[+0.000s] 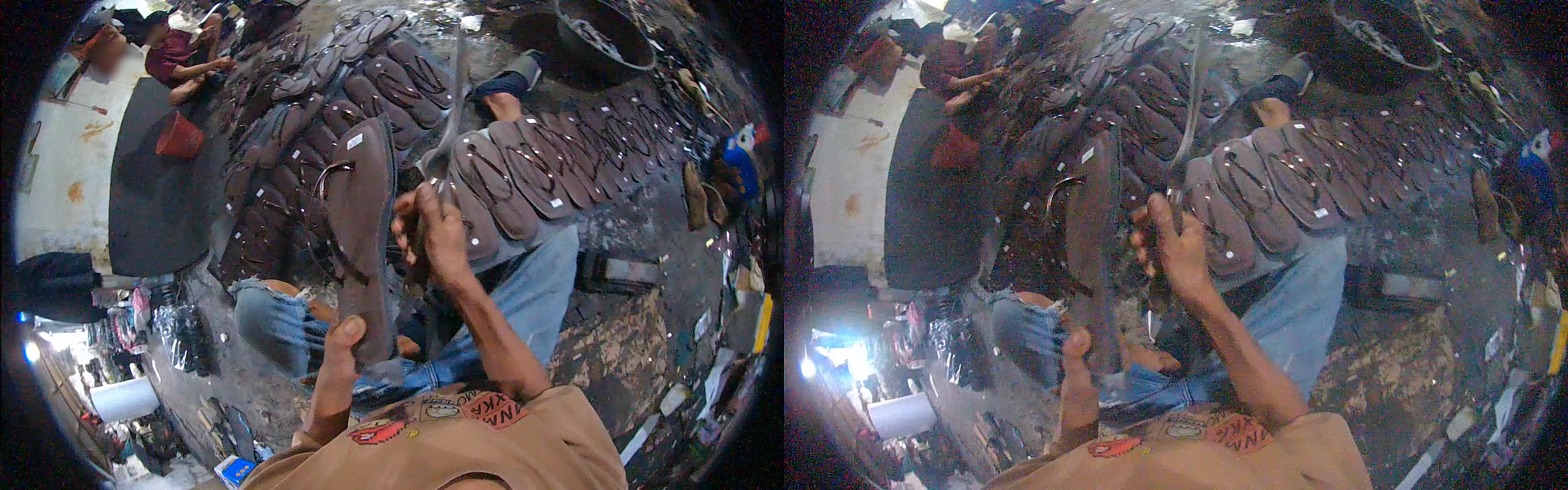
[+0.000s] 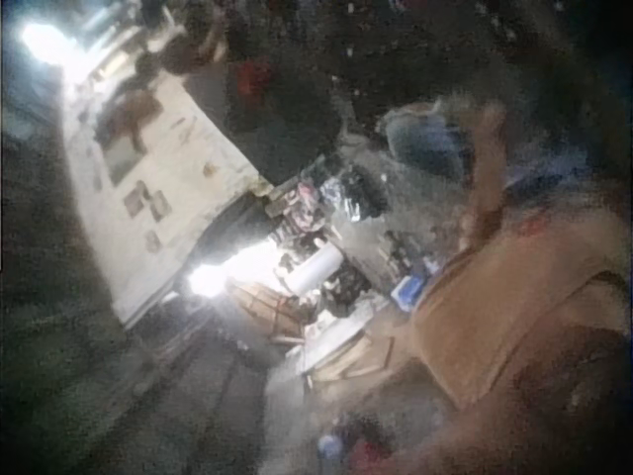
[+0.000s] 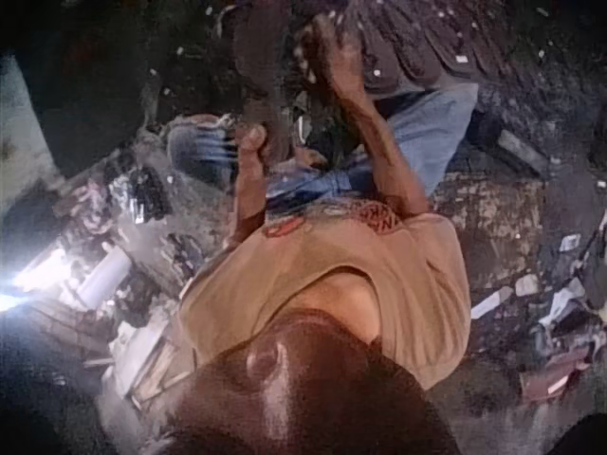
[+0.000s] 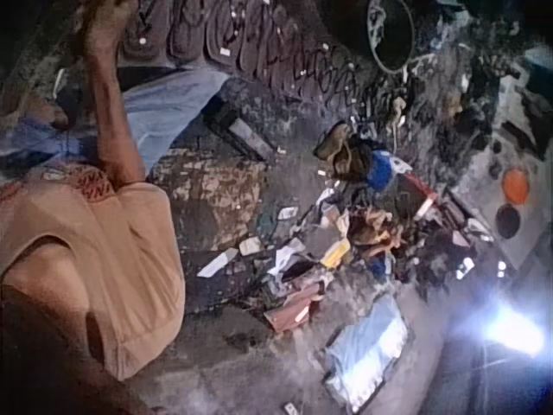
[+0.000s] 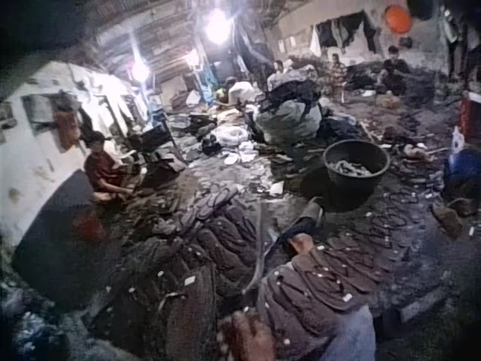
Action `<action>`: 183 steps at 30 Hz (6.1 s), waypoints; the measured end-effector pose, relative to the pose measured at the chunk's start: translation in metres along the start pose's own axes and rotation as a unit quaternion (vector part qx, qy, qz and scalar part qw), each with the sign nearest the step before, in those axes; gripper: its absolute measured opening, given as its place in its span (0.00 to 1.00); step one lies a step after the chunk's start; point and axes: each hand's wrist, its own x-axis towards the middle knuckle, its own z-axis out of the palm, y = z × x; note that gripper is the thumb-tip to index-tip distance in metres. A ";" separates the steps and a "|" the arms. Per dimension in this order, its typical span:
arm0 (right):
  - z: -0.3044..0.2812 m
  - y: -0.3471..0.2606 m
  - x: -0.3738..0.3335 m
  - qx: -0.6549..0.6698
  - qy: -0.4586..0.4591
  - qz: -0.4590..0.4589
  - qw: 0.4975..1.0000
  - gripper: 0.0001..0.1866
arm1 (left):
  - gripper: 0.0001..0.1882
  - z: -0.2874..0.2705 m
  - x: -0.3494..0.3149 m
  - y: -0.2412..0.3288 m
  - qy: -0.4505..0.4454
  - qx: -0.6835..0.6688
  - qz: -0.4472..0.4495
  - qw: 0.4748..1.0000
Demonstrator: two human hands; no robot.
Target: The person sits on the floor and uses a knife to trim excess material from the edges of brown sandals. They handle the sandals one at a time, scraping the soles and sides, then placing them back in a row.
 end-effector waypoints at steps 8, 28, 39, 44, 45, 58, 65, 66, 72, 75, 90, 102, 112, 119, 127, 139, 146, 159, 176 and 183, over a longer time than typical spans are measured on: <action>-0.002 -0.040 -0.073 -0.263 -0.041 -0.186 0.946 0.20 | 0.22 0.053 0.018 0.050 0.079 -0.101 0.184 0.974; -0.099 0.020 -0.259 -0.523 -0.213 -0.146 0.812 0.15 | 0.23 0.004 -0.052 0.057 0.124 -0.211 0.042 0.969; 0.000 -0.006 -0.106 -0.567 -0.210 -0.088 0.791 0.14 | 0.21 -0.001 -0.038 0.051 0.154 -0.044 0.033 0.987; 0.016 -0.004 -0.024 -0.379 -0.250 -0.122 0.883 0.21 | 0.28 -0.017 -0.016 0.068 0.107 0.056 0.101 0.988; 0.011 -0.011 -0.026 -0.379 -0.213 -0.135 0.890 0.21 | 0.29 -0.017 -0.012 0.085 0.079 0.083 0.125 0.985; -0.099 -0.057 -0.251 -0.520 -0.250 0.063 0.814 0.21 | 0.25 0.025 -0.102 0.090 -0.006 0.297 -0.136 0.945; -0.108 -0.064 -0.243 -0.514 -0.311 0.122 0.790 0.22 | 0.27 0.024 -0.101 0.076 -0.086 0.377 -0.128 0.913; -0.107 -0.056 -0.235 -0.505 -0.329 0.125 0.788 0.22 | 0.27 0.027 -0.100 0.075 -0.113 0.399 -0.122 0.902; -0.057 -0.014 -0.154 -0.416 -0.350 0.036 0.838 0.16 | 0.25 0.044 -0.076 0.075 -0.203 0.461 -0.230 0.833; -0.069 0.003 -0.107 -0.403 -0.235 -0.110 0.878 0.17 | 0.25 0.038 -0.067 0.106 -0.108 0.494 0.036 0.862; -0.118 -0.005 -0.240 -0.545 -0.157 -0.038 0.823 0.17 | 0.23 0.040 -0.039 0.014 0.098 -0.164 0.077 0.979; -0.082 0.003 -0.168 -0.570 -0.173 -0.028 0.802 0.14 | 0.23 0.023 -0.044 -0.006 0.103 -0.102 0.099 0.984; -0.037 0.016 -0.084 -0.540 -0.282 -0.108 0.785 0.12 | 0.28 -0.004 -0.057 -0.013 0.107 -0.015 0.019 0.994; 0.043 0.086 0.011 -0.470 -0.210 -0.216 0.830 0.15 | 0.32 -0.010 -0.078 -0.022 0.172 0.027 0.006 0.985; 0.061 0.011 0.052 -0.339 -0.191 -0.154 0.908 0.21 | 0.23 -0.013 -0.076 0.002 0.076 0.257 0.002 0.963; -0.030 -0.026 -0.140 -0.419 -0.167 -0.138 0.882 0.16 | 0.19 0.005 -0.043 0.083 0.150 0.114 0.094 0.977; -0.114 0.014 -0.237 -0.567 -0.200 -0.118 0.791 0.13 | 0.19 -0.003 -0.059 0.068 0.132 0.017 0.020 0.991; 0.019 -0.074 -0.053 -0.630 -0.429 -0.070 0.643 0.22 | 0.21 -0.003 -0.054 0.064 0.080 0.183 0.014 0.980; -0.010 -0.003 -0.091 -0.435 -0.052 -0.205 0.875 0.13 | 0.23 0.055 0.048 0.045 0.089 -0.267 0.181 0.942; -0.090 0.008 -0.191 -0.560 -0.035 -0.188 0.806 0.15 | 0.25 0.060 -0.003 0.036 0.080 -0.279 0.120 0.949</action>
